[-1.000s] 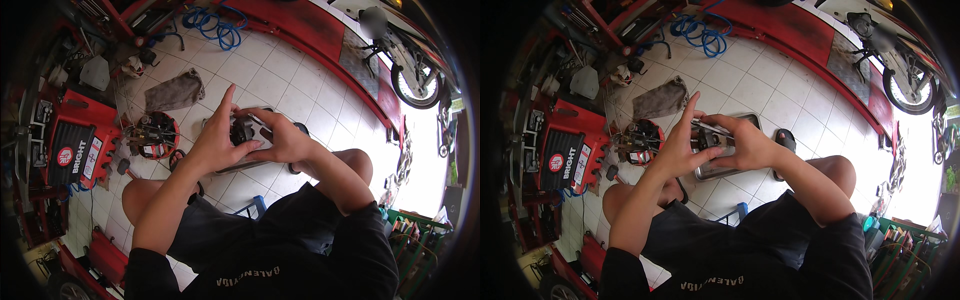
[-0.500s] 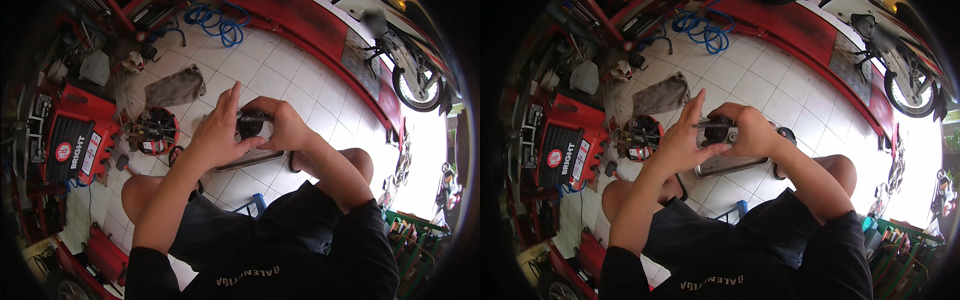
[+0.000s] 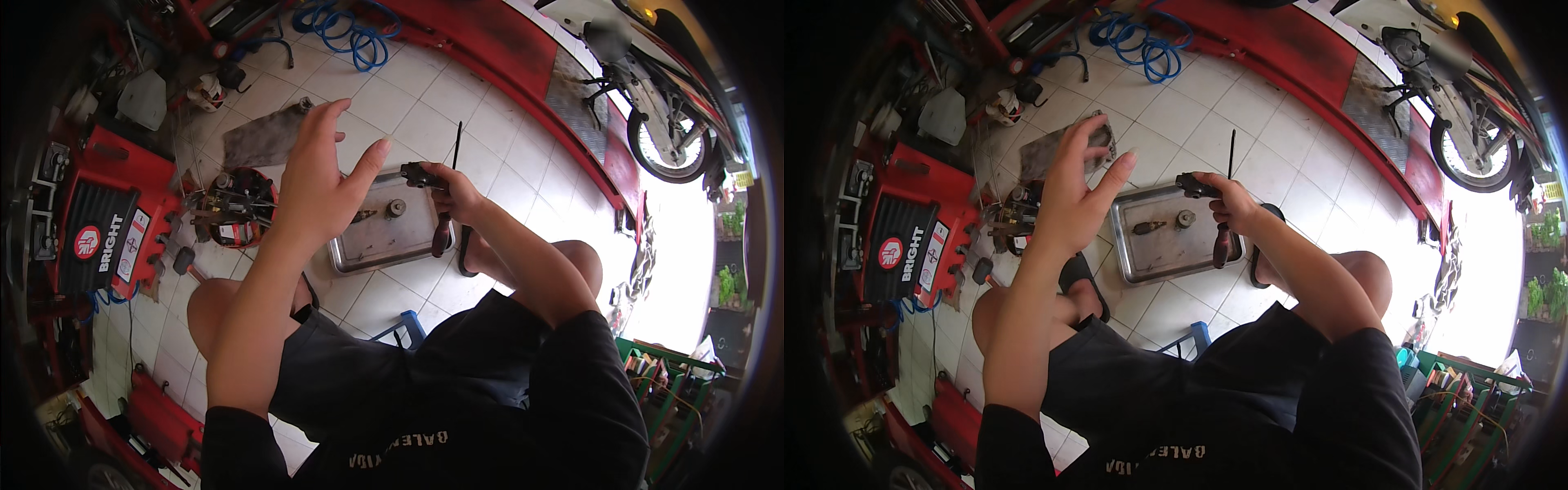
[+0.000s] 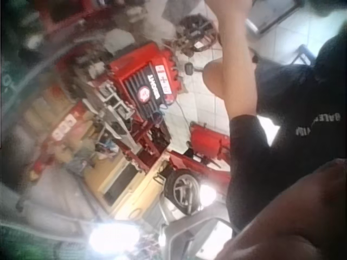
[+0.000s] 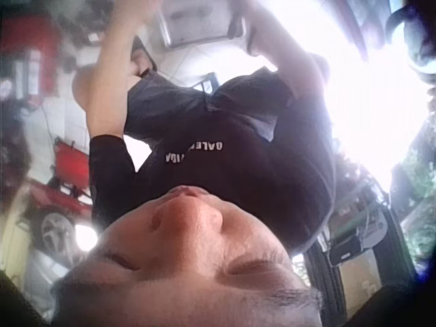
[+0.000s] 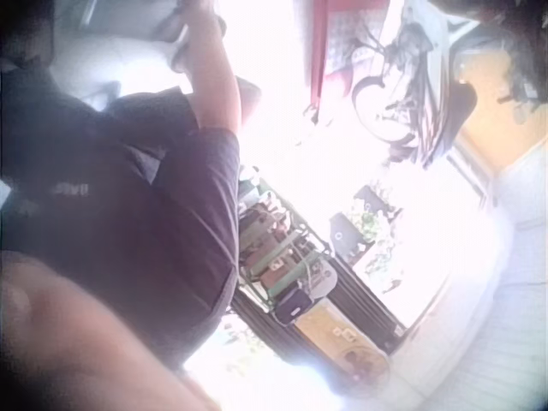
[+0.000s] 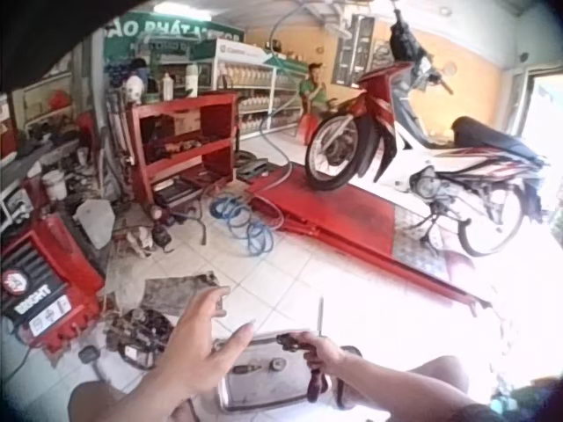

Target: The person disassembles a small electric motor using a screwdriver. They remove the end caps and internal components, placing the parts into a metal tray on the floor.

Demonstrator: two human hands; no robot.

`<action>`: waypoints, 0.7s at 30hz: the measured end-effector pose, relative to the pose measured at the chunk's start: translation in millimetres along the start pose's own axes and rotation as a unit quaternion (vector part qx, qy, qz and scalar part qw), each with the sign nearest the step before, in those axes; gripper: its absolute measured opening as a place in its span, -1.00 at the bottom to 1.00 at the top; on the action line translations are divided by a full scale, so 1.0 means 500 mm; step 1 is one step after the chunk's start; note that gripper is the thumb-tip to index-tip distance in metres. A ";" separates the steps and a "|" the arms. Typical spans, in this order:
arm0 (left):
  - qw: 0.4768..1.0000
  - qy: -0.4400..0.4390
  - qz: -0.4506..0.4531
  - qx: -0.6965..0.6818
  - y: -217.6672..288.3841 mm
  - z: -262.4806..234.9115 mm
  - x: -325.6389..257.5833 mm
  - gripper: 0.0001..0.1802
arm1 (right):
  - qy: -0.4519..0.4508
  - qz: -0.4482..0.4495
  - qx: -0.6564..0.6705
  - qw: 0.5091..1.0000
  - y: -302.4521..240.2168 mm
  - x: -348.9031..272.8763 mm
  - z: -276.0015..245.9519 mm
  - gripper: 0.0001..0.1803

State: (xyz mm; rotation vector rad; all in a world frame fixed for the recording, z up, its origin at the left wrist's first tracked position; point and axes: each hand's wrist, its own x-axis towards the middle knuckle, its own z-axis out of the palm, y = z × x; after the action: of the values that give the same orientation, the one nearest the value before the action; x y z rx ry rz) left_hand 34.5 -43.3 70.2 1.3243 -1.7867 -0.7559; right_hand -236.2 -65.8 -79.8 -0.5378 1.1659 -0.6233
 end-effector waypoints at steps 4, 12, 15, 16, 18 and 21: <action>0.994 0.015 -0.002 -0.107 -0.005 0.000 -0.003 -0.42 | 0.128 0.050 -0.220 0.966 0.044 0.048 -0.034 -0.54; 0.972 0.032 -0.060 -0.225 -0.034 -0.004 0.003 -0.34 | 0.209 0.003 -0.596 0.775 0.277 0.163 -0.169 -0.21; 0.967 0.034 -0.086 -0.239 -0.040 -0.013 0.000 -0.33 | 0.148 0.051 -0.619 0.770 0.309 0.189 -0.125 -0.28; 0.963 0.023 -0.104 -0.247 -0.034 -0.017 0.000 -0.33 | 0.135 0.068 -0.622 0.768 0.327 0.194 -0.121 -0.30; 0.963 0.018 -0.109 -0.247 -0.025 -0.020 0.007 -0.32 | 0.140 0.018 -0.648 0.748 0.354 0.215 -0.115 -0.30; 0.961 0.011 -0.119 -0.251 -0.037 -0.014 0.018 -0.35 | 0.161 -0.041 -0.646 0.745 0.387 0.232 -0.104 -0.36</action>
State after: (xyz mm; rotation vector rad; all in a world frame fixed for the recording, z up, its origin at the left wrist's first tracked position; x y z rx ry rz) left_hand 48.1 -57.3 61.1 1.1976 -1.3061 -1.2260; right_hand -222.2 -11.5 -304.5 -1.7149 1.8393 0.1629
